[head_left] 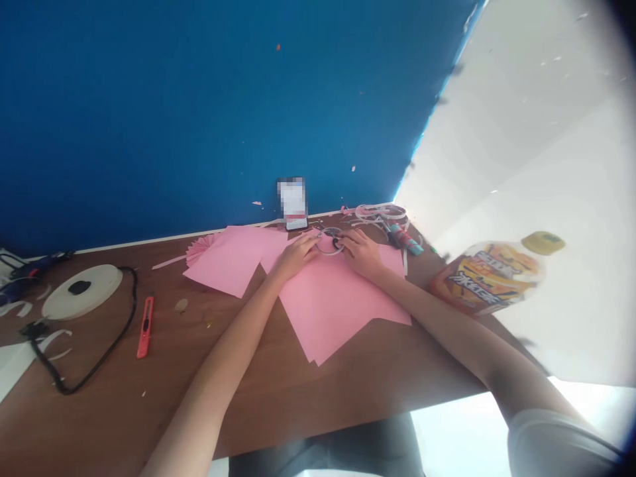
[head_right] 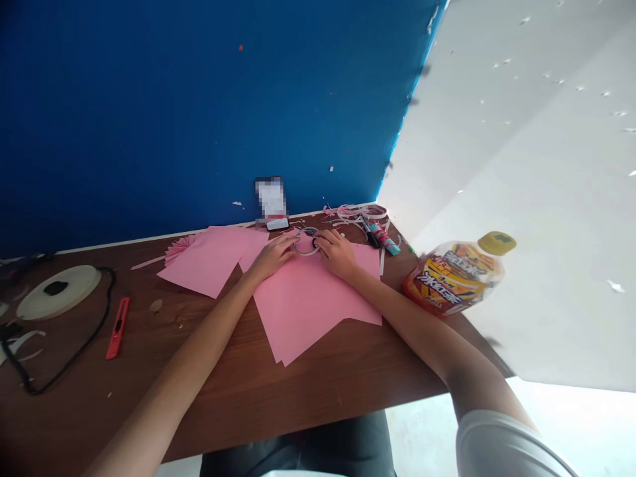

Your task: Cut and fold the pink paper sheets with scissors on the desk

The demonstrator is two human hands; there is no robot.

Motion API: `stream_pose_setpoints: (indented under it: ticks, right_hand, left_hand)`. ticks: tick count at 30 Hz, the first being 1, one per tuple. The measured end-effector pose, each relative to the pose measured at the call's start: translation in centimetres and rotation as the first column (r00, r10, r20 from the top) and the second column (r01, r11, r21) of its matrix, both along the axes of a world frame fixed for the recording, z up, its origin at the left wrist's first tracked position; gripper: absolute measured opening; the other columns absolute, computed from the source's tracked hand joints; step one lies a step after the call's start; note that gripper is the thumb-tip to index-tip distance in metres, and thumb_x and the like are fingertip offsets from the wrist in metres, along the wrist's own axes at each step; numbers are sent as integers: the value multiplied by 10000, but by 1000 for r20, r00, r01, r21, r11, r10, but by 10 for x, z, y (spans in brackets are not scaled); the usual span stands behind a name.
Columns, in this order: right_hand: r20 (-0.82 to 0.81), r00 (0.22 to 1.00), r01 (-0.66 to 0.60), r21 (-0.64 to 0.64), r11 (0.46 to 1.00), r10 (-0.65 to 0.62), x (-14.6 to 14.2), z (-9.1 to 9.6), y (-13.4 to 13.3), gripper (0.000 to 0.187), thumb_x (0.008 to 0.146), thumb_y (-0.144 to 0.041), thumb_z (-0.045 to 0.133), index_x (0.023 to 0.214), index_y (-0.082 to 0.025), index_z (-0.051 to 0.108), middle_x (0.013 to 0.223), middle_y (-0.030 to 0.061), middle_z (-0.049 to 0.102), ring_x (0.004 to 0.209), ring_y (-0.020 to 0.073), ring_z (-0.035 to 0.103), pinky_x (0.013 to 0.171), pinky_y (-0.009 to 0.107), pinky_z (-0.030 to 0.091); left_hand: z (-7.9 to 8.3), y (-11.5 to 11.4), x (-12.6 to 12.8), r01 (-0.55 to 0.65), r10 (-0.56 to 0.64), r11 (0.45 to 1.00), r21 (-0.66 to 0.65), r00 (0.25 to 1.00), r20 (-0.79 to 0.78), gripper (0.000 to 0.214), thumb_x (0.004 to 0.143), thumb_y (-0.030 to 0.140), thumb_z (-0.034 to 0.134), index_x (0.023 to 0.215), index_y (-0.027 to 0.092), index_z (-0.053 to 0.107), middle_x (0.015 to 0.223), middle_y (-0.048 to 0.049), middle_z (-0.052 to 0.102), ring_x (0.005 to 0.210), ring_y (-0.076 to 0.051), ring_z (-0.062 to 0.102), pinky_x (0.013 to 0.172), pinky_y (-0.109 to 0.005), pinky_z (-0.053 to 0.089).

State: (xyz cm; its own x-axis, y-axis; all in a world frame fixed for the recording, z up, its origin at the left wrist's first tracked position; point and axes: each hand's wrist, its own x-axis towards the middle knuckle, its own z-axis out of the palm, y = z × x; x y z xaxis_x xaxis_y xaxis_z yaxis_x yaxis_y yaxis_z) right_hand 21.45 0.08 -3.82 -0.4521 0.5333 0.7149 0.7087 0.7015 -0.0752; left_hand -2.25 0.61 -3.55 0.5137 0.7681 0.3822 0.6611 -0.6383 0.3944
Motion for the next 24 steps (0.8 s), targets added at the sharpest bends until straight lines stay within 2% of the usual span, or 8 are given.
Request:
stream_pose_setpoints:
  ticks: [7, 12, 24]
  right_hand:
    - [-2, 998, 57, -63, 996, -58, 2, -2, 2, 286, 888, -94, 416, 936, -202, 677, 1129, 56, 656, 1000, 209, 561, 784, 322, 449]
    - [24, 998, 53, -90, 995, -51, 2, 0, 2, 294, 890, -103, 405, 961, -194, 676, 1149, 63, 651, 1005, 208, 564, 803, 327, 458]
    - [47, 990, 140, -123, 982, -135, 0, 2, 1, 383, 787, -63, 451, 1069, -191, 676, 1327, 30, 562, 1124, 251, 486, 924, 386, 439]
  left_hand:
    - [8, -7, 4, -27, 26, 1000, 16, 999, 21, 433, 965, 325, 331, 1375, 244, 444, 1447, -43, 435, 1358, -178, 372, 1131, -370, 311]
    - [12, -10, 5, -48, 48, 999, -4, 998, 50, 444, 955, 300, 347, 1391, 247, 414, 1443, -41, 439, 1342, -184, 396, 1109, -362, 342]
    - [11, -10, 5, -45, 45, 999, 8, 997, 69, 376, 958, 327, 350, 1295, 244, 496, 1360, -36, 524, 1285, -184, 458, 1077, -370, 381]
